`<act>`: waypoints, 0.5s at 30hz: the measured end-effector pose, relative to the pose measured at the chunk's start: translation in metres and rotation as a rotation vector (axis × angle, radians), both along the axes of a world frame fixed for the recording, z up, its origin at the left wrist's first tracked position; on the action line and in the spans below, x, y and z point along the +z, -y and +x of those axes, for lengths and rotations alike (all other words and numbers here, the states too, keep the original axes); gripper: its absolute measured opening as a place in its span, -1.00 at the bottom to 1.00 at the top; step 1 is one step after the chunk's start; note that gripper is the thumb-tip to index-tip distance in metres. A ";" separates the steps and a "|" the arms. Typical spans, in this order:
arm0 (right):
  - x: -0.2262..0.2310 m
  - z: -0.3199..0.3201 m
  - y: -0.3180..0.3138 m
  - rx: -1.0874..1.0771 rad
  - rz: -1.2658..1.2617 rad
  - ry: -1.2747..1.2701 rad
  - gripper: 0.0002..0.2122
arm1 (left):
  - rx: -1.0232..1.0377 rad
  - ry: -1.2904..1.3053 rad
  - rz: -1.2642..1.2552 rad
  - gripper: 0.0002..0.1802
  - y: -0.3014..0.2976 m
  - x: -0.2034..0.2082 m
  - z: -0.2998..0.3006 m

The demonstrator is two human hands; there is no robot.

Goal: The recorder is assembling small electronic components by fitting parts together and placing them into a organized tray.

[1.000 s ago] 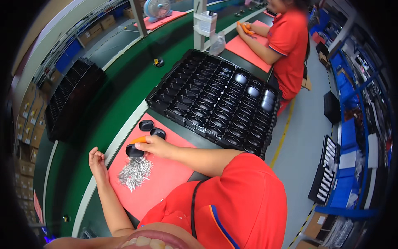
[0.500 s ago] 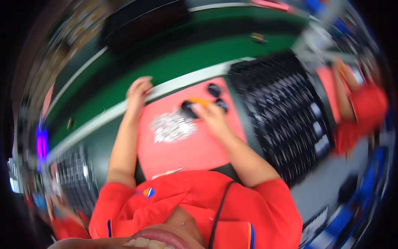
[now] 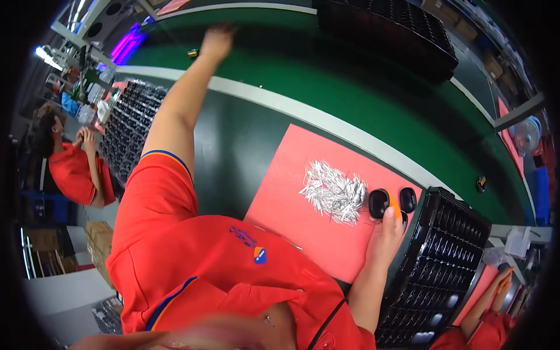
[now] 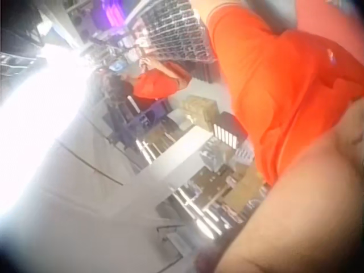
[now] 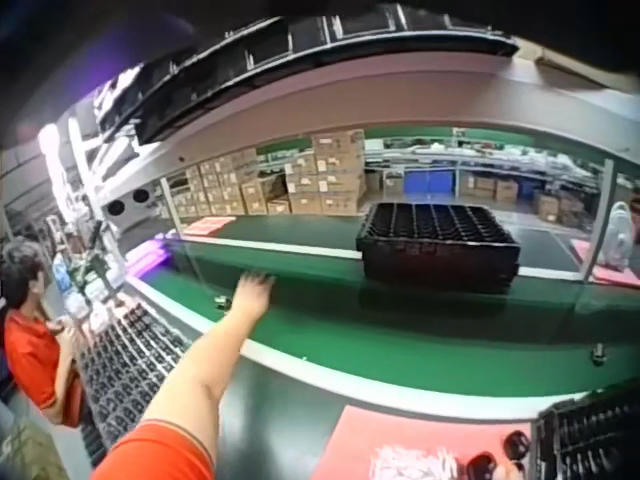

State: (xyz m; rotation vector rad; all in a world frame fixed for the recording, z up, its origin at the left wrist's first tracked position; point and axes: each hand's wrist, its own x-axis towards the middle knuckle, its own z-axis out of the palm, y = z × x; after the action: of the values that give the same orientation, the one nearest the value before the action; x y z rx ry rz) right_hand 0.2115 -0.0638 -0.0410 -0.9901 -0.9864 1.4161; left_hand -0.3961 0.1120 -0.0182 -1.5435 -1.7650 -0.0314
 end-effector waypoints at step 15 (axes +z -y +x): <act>-0.001 -0.003 0.000 -0.055 0.007 0.259 -0.68 | 0.384 0.460 -0.445 -0.62 -0.010 -0.070 -0.164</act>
State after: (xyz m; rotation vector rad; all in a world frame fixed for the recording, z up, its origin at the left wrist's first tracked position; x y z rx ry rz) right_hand 0.2088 -0.0637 -0.0419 -1.2082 -1.1422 1.2588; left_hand -0.5605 0.1222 -0.0881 -1.5485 -2.5484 0.2274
